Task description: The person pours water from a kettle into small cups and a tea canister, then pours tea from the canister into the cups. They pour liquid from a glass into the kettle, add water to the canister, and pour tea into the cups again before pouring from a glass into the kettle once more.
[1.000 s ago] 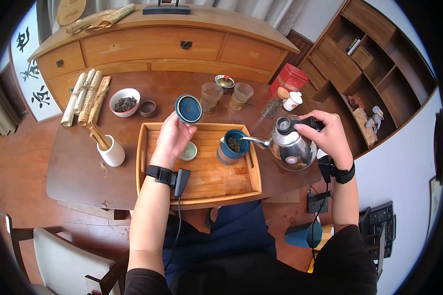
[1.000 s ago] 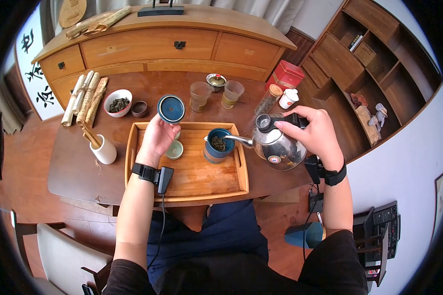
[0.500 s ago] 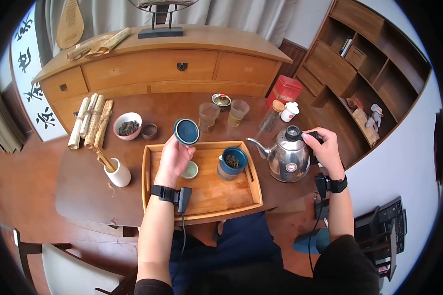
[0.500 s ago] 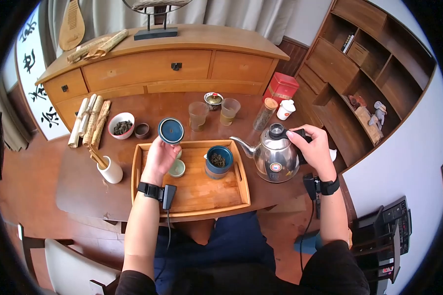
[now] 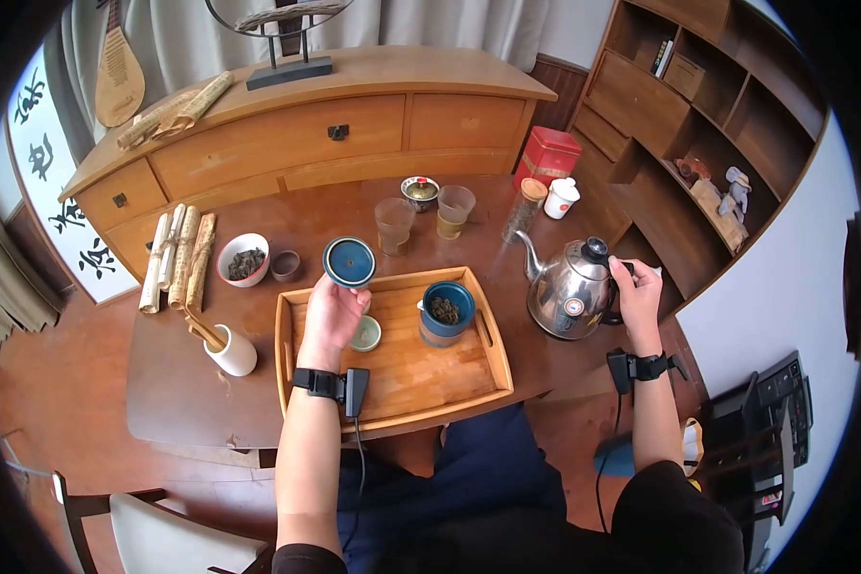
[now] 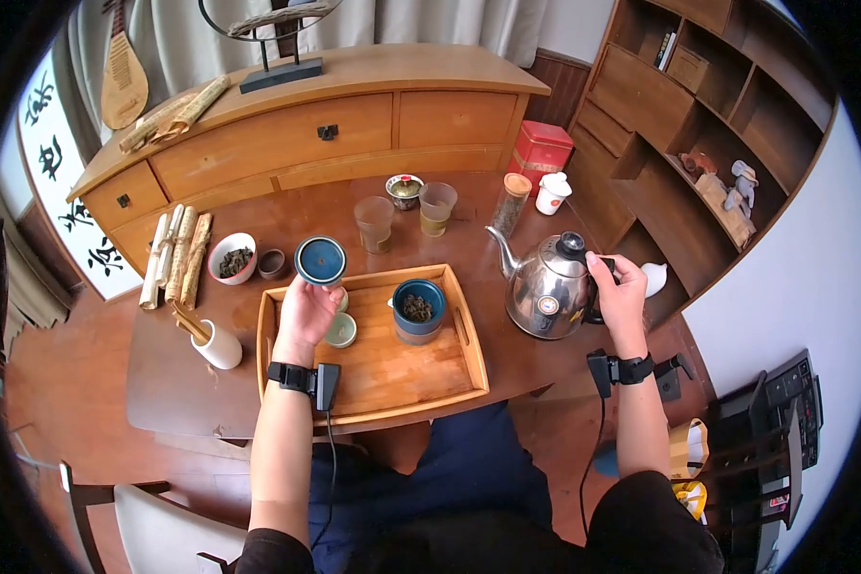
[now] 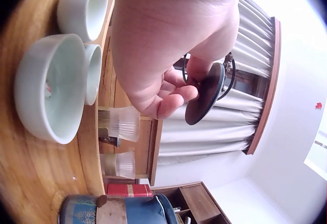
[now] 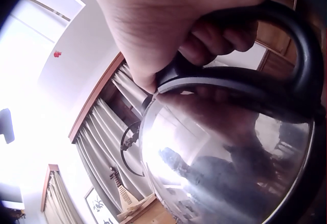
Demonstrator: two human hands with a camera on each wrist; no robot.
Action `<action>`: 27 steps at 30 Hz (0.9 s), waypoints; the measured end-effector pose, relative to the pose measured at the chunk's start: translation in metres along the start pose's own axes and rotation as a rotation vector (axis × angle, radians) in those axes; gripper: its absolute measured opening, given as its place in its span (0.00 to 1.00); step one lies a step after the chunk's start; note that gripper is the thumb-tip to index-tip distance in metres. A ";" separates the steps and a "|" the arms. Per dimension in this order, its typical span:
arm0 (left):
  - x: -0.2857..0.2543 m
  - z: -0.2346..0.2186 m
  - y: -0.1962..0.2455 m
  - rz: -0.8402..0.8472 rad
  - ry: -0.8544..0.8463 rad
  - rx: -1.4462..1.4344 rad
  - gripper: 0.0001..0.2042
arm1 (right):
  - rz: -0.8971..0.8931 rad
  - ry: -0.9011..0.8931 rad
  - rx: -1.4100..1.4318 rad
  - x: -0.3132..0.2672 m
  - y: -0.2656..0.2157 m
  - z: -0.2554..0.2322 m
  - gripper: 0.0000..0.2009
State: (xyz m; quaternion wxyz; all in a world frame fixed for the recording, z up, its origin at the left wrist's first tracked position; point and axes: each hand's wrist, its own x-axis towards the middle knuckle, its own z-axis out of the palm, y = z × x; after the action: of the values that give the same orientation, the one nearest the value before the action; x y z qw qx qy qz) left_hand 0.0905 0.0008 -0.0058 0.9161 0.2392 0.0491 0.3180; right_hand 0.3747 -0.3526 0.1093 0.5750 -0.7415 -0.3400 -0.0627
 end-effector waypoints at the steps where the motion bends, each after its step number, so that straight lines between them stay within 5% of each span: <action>1: 0.000 0.002 0.000 -0.005 0.044 0.010 0.11 | -0.007 0.013 0.008 -0.001 0.002 -0.001 0.10; 16: 0.001 -0.002 0.000 -0.018 -0.015 0.014 0.08 | 0.076 0.009 0.039 -0.016 0.018 -0.005 0.09; 27: -0.001 0.003 0.000 -0.008 0.021 0.026 0.08 | -0.027 -0.235 0.009 -0.002 -0.053 0.008 0.09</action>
State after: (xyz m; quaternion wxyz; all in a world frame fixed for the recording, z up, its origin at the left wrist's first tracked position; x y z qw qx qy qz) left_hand 0.0902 -0.0005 -0.0032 0.9136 0.2476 0.0637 0.3162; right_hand 0.3405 -0.3404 0.1488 0.5336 -0.7365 -0.4153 0.0188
